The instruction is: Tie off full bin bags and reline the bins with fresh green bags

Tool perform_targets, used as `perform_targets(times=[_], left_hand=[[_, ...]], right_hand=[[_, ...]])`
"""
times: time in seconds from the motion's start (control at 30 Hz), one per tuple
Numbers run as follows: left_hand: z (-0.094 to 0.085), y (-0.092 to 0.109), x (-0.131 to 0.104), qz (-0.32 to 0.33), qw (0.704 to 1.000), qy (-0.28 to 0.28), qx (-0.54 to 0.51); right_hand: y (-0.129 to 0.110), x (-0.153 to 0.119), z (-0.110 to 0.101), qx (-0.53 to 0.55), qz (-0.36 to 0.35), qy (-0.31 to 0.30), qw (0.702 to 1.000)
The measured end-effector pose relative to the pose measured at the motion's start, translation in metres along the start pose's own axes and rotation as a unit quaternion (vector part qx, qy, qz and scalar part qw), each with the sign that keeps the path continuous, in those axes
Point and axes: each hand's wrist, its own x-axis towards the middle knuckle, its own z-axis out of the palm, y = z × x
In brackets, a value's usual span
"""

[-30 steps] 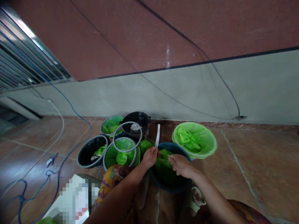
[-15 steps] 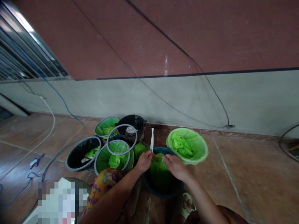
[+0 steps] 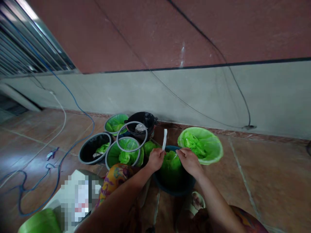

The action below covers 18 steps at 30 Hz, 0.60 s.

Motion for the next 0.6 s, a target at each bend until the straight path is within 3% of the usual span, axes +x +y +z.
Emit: perform_targets(times=[0.07, 0.13, 0.2, 0.37, 0.6], left_hand=[[0.002, 0.002, -0.002, 0.025, 0.999, 0.014, 0.029], [0.005, 0.001, -0.002, 0.032, 0.999, 0.01, 0.004], [0.008, -0.002, 0.0, 0.017, 0.999, 0.003, -0.042], [0.01, -0.007, 0.002, -0.006, 0.994, 0.004, -0.108], [0.012, 0.004, -0.008, 0.023, 0.99, -0.019, -0.141]], right_hand=[[-0.004, -0.002, 0.005, 0.167, 0.077, -0.016, 0.983], [-0.008, -0.004, 0.012, 0.306, 0.149, -0.038, 0.94], [-0.009, -0.006, 0.019, 0.356, 0.19, -0.038, 0.914], [0.004, -0.004, 0.034, 0.193, 0.193, 0.006, 0.962], [0.012, -0.006, 0.055, 0.138, 0.118, -0.128, 0.975]])
